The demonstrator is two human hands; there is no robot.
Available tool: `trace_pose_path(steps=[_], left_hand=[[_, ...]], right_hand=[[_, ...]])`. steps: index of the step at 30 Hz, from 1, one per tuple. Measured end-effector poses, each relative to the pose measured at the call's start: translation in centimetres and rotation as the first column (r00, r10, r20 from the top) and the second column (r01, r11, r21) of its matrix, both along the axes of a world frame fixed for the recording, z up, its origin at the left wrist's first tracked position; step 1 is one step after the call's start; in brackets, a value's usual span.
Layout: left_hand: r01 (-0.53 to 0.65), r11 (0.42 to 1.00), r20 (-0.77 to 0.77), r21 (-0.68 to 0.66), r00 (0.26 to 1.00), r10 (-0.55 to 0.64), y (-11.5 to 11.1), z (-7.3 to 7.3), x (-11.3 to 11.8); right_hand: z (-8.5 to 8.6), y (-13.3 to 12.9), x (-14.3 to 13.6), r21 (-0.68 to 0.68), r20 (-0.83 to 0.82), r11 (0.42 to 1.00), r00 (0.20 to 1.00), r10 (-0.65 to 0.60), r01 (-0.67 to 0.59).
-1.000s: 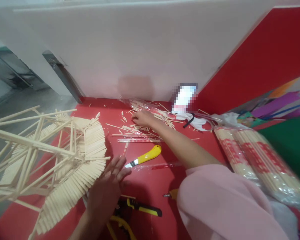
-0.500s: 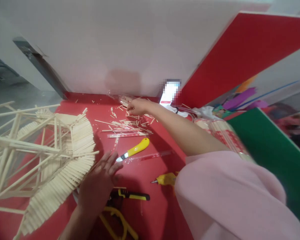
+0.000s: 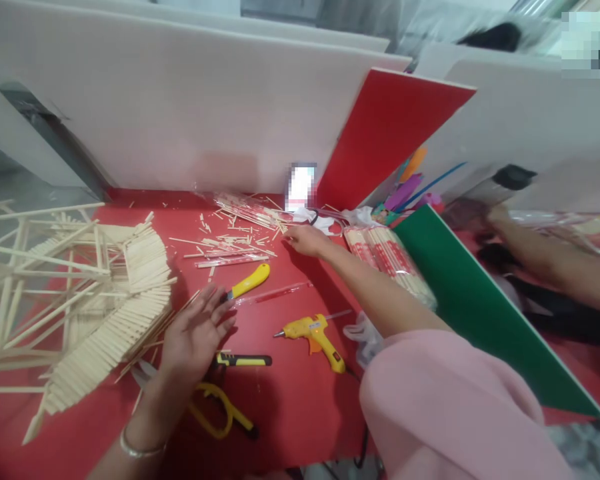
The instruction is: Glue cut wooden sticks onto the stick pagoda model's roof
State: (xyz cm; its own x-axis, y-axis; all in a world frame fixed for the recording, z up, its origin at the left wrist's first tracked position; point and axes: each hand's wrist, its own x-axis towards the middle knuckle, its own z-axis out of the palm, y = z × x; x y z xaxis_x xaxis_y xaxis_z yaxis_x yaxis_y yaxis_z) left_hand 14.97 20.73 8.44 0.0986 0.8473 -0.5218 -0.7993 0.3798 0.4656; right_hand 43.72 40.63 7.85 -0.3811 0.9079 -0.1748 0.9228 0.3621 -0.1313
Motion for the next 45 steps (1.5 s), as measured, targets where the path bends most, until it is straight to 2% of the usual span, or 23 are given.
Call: trace_pose_path(steps=[4,10,15,18,21,23,25,27,29,32,35,37,42,45], left_hand=[[0.039,0.999,0.032,-0.010,0.999,-0.038,0.4,-0.2,1.3],[0.023,0.999,0.118,-0.022,0.993,-0.020,0.7,-1.7,1.0],[0.015,0.999,0.164,-0.038,0.986,-0.009,0.3,-1.4,1.4],[0.053,0.998,0.185,0.039,0.981,-0.059,0.3,-1.7,1.6],[0.093,0.992,0.149,0.080,0.983,-0.104,0.2,-1.9,1.6],[0.100,0.992,0.088,0.081,0.990,-0.107,-0.1,-1.7,1.8],[0.085,0.992,0.014,0.097,0.996,-0.087,-0.5,-1.1,2.0],[0.059,0.989,-0.047,0.134,0.998,-0.053,-1.1,-0.2,2.2],[0.051,0.983,-0.079,0.174,0.996,-0.038,-2.2,0.7,2.2],[0.101,0.972,-0.091,0.214,0.992,-0.083,-4.6,1.9,1.4],[0.154,0.958,-0.163,0.243,0.980,-0.116,-7.4,2.6,-0.3],[0.172,0.951,-0.232,0.256,0.966,-0.112,-9.1,2.8,-1.7],[0.274,0.924,-0.363,0.265,0.916,-0.168,-12.7,2.5,-5.4],[0.297,0.917,-0.444,0.268,0.882,-0.156,-14.0,2.5,-6.6]], right_hand=[[-1.2,-0.1,-0.6,0.041,-0.093,0.999,0.995,-0.029,0.033],[-3.4,2.1,-2.5,0.022,-0.181,0.999,0.983,-0.041,0.046],[-3.6,2.0,-3.8,0.042,-0.255,0.997,0.964,0.074,-0.066],[-3.7,2.4,-4.1,0.091,-0.284,0.994,0.955,0.080,-0.057],[-2.6,1.6,-4.5,0.144,-0.309,0.990,0.950,0.049,-0.005],[-0.8,-0.4,-4.7,0.148,-0.332,0.989,0.942,0.050,0.000],[1.6,-3.6,-5.1,0.127,-0.374,0.992,0.926,0.057,-0.009],[4.0,-7.9,-5.9,0.098,-0.445,0.995,0.894,0.046,-0.003],[6.0,-12.6,-7.3,0.123,-0.505,0.992,0.860,0.071,-0.010],[7.6,-19.0,-10.1,0.234,-0.592,0.971,0.785,0.183,-0.050],[7.5,-23.7,-12.9,0.402,-0.607,0.911,0.720,0.337,-0.089],[6.7,-25.9,-14.6,0.449,-0.632,0.890,0.676,0.379,-0.079],[4.5,-29.5,-18.1,0.375,-0.758,0.925,0.556,0.342,-0.058],[3.8,-30.8,-19.4,0.382,-0.778,0.923,0.520,0.353,-0.055]])
